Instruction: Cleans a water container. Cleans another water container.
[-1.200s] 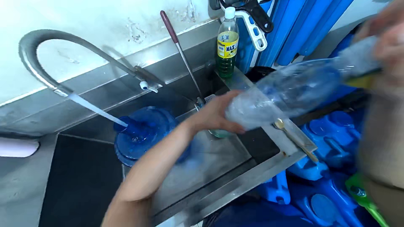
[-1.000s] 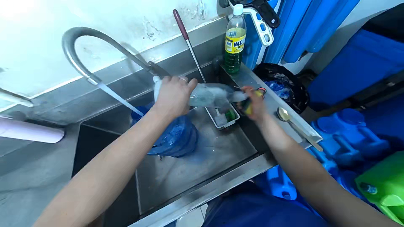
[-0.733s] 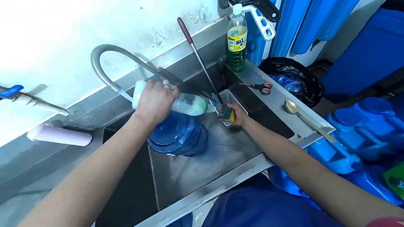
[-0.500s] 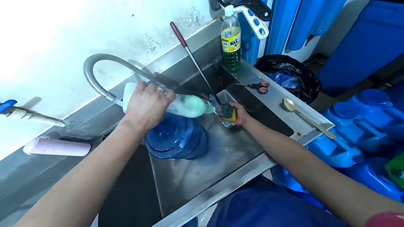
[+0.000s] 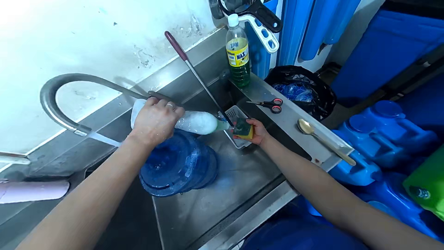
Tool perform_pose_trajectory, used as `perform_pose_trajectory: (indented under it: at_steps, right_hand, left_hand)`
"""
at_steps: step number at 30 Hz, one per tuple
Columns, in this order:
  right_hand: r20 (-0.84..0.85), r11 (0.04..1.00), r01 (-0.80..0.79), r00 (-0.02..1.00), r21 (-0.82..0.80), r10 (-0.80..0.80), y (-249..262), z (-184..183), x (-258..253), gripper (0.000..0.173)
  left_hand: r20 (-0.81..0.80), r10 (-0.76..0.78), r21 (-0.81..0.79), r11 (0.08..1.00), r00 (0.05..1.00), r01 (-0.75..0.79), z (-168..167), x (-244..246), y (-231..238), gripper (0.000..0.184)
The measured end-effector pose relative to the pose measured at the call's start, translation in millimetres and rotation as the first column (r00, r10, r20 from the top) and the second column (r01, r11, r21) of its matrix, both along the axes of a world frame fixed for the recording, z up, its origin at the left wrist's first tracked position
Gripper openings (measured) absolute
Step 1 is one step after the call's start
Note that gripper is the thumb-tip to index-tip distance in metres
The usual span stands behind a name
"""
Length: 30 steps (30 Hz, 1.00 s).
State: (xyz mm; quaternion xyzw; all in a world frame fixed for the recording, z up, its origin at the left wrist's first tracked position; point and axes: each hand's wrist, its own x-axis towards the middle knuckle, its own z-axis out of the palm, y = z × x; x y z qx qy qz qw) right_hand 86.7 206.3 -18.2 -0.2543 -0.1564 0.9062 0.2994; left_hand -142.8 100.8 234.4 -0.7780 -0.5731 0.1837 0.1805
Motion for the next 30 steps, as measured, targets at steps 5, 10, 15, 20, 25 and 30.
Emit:
perform_pose_trajectory:
  at_steps: [5, 10, 15, 20, 25, 30]
  right_hand:
    - [0.06, 0.993, -0.087, 0.995, 0.081, 0.082, 6.1, 5.6, 1.7, 0.031]
    - [0.342, 0.944, -0.33, 0.885, -0.015, 0.315, -36.4, 24.6, -12.7, 0.046]
    - [0.527, 0.84, -0.525, 0.757, 0.139, 0.386, -58.2, 28.3, 1.4, 0.019]
    - [0.577, 0.875, -0.463, 0.757, 0.142, 0.307, -52.7, 31.1, -11.9, 0.029]
    - [0.39, 0.852, -0.515, 0.806, 0.092, 0.445, -41.8, 20.2, -15.7, 0.048]
    - [0.322, 0.822, -0.367, 0.916, 0.436, 0.238, -35.7, 14.9, -14.9, 0.084]
  left_hand:
    - [0.609, 0.406, -0.209, 0.911, 0.682, -0.356, -26.5, 27.6, 45.8, 0.059]
    - [0.953, 0.008, -0.095, 0.957, -0.304, -0.273, -130.4, 108.2, 152.6, 0.083]
    - [0.935, 0.005, -0.152, 0.909, -0.353, -0.387, -198.7, 163.0, 207.3, 0.091]
    - [0.995, 0.082, -0.101, 0.821, -0.06, -0.562, -175.6, 119.9, 172.4, 0.102]
    - [0.942, 0.33, 0.028, 0.104, 0.061, -0.994, -138.5, -62.9, 83.8, 0.096]
    - [0.615, 0.764, -0.227, 0.409, 0.196, -0.884, -41.9, -101.7, 27.9, 0.045]
